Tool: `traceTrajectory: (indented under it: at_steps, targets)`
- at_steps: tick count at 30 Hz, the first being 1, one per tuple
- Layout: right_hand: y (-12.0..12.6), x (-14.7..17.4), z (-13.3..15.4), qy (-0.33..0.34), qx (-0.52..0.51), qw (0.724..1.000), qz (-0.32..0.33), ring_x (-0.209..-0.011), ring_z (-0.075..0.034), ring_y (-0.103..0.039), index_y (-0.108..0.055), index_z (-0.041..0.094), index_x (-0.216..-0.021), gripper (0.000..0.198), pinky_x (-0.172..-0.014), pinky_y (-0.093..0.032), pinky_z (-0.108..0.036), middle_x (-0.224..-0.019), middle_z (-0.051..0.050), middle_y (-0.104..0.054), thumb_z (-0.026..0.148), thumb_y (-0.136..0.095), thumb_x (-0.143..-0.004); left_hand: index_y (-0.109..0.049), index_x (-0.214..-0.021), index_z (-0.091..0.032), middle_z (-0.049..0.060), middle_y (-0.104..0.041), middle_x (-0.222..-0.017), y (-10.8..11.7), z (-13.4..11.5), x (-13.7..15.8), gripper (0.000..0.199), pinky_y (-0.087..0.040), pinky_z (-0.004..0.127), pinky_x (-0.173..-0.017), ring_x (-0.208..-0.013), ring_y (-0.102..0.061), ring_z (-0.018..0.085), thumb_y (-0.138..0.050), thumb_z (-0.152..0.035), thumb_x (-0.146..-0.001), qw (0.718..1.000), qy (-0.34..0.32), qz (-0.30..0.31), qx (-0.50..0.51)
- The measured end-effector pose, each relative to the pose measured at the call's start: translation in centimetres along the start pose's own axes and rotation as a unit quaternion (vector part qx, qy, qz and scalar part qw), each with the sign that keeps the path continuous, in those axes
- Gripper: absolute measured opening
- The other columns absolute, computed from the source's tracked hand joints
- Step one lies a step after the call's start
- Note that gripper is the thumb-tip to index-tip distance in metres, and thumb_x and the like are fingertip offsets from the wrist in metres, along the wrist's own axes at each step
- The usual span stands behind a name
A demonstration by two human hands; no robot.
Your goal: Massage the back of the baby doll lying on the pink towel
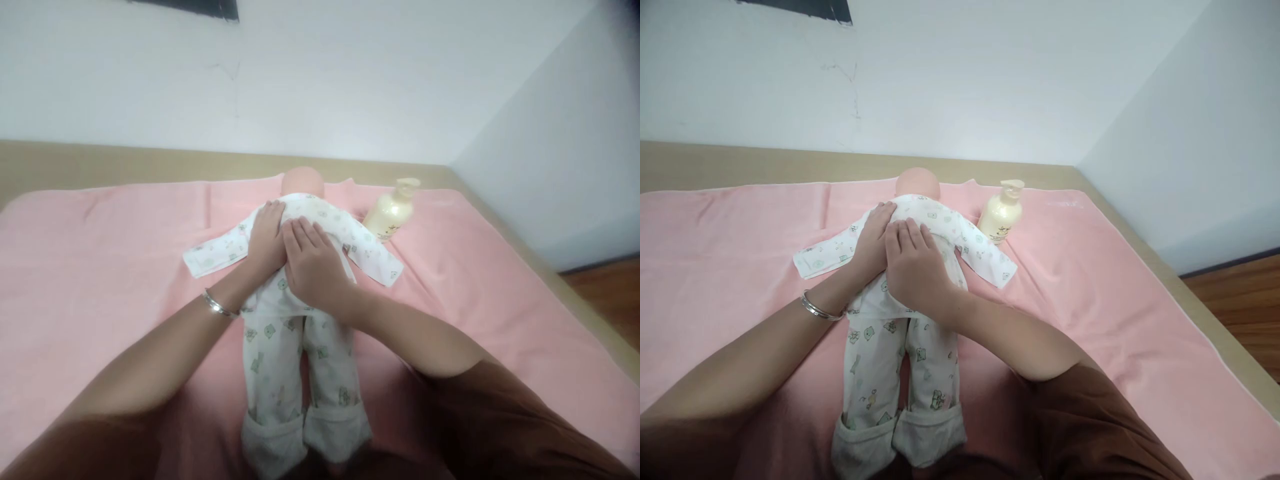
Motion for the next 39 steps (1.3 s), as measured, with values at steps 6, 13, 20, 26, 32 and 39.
traceTrajectory:
  at_steps: [6,13,20,26,32,39]
  targets:
    - [-0.9,-2.1,-4.0,-0.045,-0.094,0.995,0.006,-0.151,-0.028,-0.036,-0.053,0.01,-0.146,0.053,-0.127,-0.025,-0.053,-0.156,-0.01,-0.047,0.02,-0.031,-0.099,-0.055,-0.14,-0.013,0.012,-0.051,-0.153,-0.2,-0.1,0.4,0.053,-0.027,0.054,-0.13,-0.149,-0.039,0.03,-0.036,-0.033,-0.094,0.999,-0.01,-0.041,0.026]
    - [-1.8,-2.9,-6.1,-0.09,-0.102,0.991,0.003,-0.151,-0.034,-0.032,-0.05,0.008,-0.148,0.054,-0.125,-0.026,-0.054,-0.161,-0.016,-0.039,0.026,-0.036,-0.099,-0.053,-0.141,-0.009,0.016,-0.05,-0.153,0.1,-0.5,0.3,0.056,-0.029,0.055,-0.129,-0.148,-0.04,0.031,-0.036,-0.032,-0.093,0.999,-0.007,-0.034,-0.001]
    - [-1.9,-3.9,-7.6,-0.003,-0.085,0.996,0.018,-0.148,-0.029,-0.039,-0.052,0.006,-0.146,0.053,-0.125,-0.029,-0.048,-0.156,-0.016,-0.046,0.025,-0.035,-0.099,-0.045,-0.147,-0.003,0.02,-0.043,-0.158,-0.1,-4.0,3.0,0.056,-0.027,0.057,-0.127,-0.152,-0.033,0.035,-0.03,-0.027,-0.098,0.993,-0.083,-0.009,-0.082]
    - [-1.1,-2.8,-5.8,-0.048,-0.046,0.998,0.01,-0.147,-0.034,-0.039,-0.05,0.005,-0.147,0.053,-0.122,-0.032,-0.055,-0.155,-0.021,-0.045,0.023,-0.028,-0.102,-0.047,-0.147,-0.006,0.018,-0.046,-0.157,-0.1,-3.2,2.4,0.055,-0.028,0.055,-0.127,-0.151,-0.036,0.033,-0.027,-0.025,-0.099,0.995,-0.079,0.006,-0.059]
    - [-0.1,-0.4,-0.9,-0.027,-0.025,0.999,0.0,-0.15,-0.035,-0.034,-0.044,0.0,-0.151,0.058,-0.127,-0.024,-0.053,-0.157,-0.021,-0.043,0.024,-0.037,-0.099,-0.052,-0.143,-0.009,0.015,-0.05,-0.154,0.3,0.1,-0.9,0.056,-0.029,0.048,-0.129,-0.147,-0.043,0.027,-0.029,-0.03,-0.096,1.0,-0.02,0.002,-0.014]
    - [-1.3,-3.3,-6.7,-0.082,-0.082,0.993,0.028,-0.149,-0.034,-0.038,-0.051,0.006,-0.148,0.055,-0.124,-0.031,-0.052,-0.158,-0.014,-0.044,0.023,-0.034,-0.098,-0.048,-0.144,-0.001,0.022,-0.048,-0.153,0.2,-4.2,3.1,0.056,-0.026,0.06,-0.127,-0.152,-0.033,0.038,-0.029,-0.025,-0.098,0.988,-0.09,-0.028,-0.126]
Point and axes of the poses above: each hand's wrist, its own x-axis away from the middle knuckle, its own y-axis out of the back of the hand, z = x × y, the point moved 5 cm from there along -x, towards the middle knuckle
